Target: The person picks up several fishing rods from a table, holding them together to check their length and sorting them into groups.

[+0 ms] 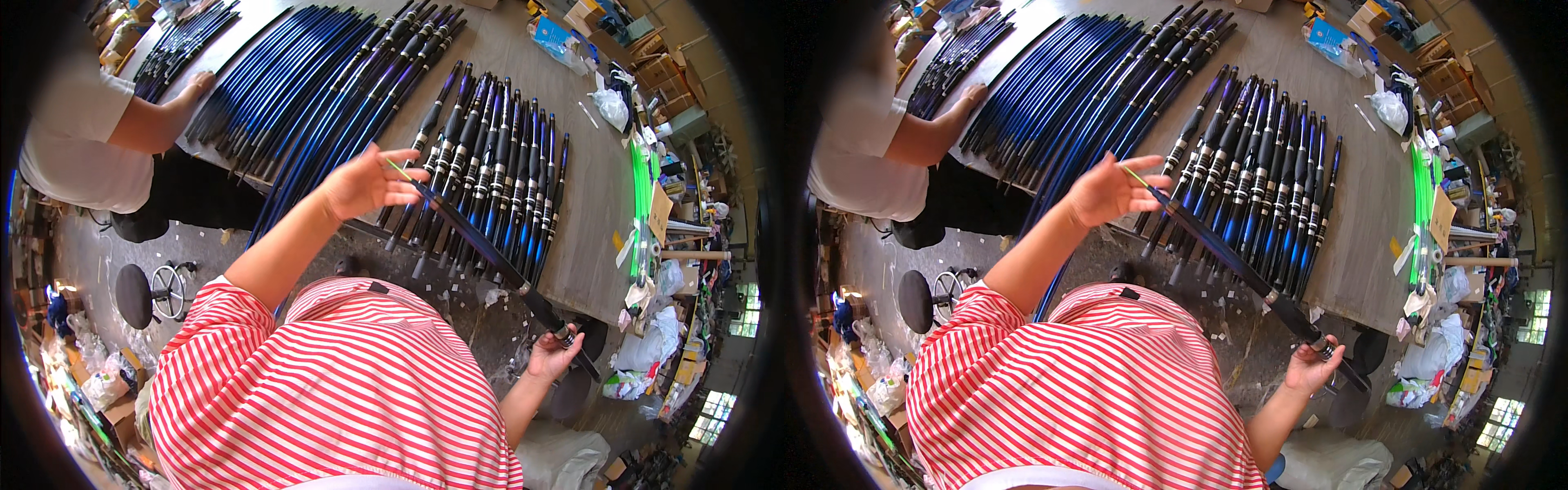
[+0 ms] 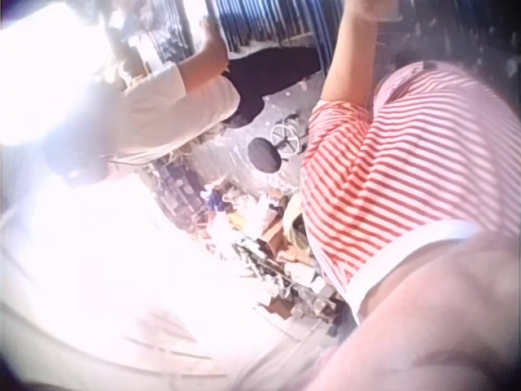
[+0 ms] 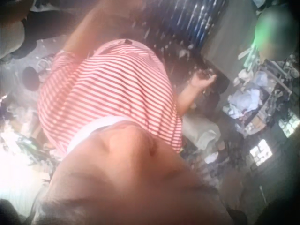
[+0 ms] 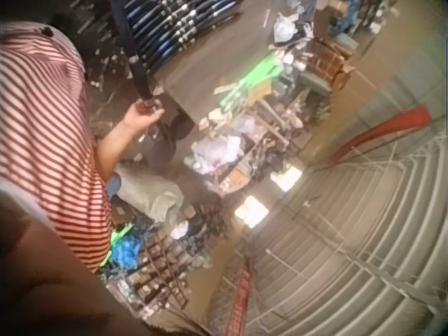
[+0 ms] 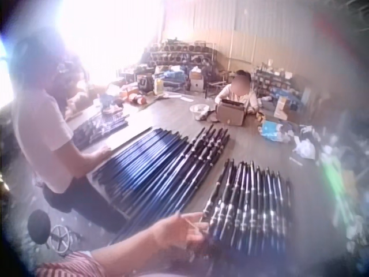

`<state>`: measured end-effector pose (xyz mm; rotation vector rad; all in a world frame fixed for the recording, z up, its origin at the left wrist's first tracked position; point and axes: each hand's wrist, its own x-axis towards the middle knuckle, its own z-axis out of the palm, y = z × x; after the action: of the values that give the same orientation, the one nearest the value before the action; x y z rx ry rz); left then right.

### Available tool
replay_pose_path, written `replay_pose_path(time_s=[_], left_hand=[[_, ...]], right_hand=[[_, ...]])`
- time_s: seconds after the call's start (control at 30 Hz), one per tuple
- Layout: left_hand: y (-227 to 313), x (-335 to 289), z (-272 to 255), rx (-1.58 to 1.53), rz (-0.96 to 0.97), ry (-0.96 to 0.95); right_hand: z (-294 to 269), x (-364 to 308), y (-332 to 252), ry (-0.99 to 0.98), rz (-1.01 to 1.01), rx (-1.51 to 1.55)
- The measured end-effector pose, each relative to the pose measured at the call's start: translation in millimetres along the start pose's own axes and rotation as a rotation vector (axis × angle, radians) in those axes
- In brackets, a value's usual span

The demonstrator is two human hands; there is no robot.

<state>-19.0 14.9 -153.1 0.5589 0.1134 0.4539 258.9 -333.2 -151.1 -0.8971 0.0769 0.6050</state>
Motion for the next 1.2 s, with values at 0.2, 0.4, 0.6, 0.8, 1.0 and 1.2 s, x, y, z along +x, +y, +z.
replay_pose_path(time_s=[0.2, 0.4, 0.6, 0.8, 1.0, 1.2], left_hand=[[-2, 0, -5, 0.347, -0.401, -0.061], [-55, -1, 12, 0.155, -0.629, -0.216], [-74, 14, 49, -0.127, -0.680, -0.405], [-82, 20, 77, -0.137, -0.614, -0.523], [-66, 2, 78, 0.100, -0.663, -0.281], [-28, -51, 32, 0.835, -0.639, -0.178]], right_hand=[[13, -7, -30, 0.008, -0.061, -0.263], [55, 5, -80, -0.093, -0.248, -0.452], [170, -38, -53, -0.639, -0.678, -0.774], [170, -51, 63, -0.940, -0.061, -0.868], [166, -21, 52, -0.743, -0.096, -0.555], [111, 71, -32, -0.284, -0.109, -0.349]])
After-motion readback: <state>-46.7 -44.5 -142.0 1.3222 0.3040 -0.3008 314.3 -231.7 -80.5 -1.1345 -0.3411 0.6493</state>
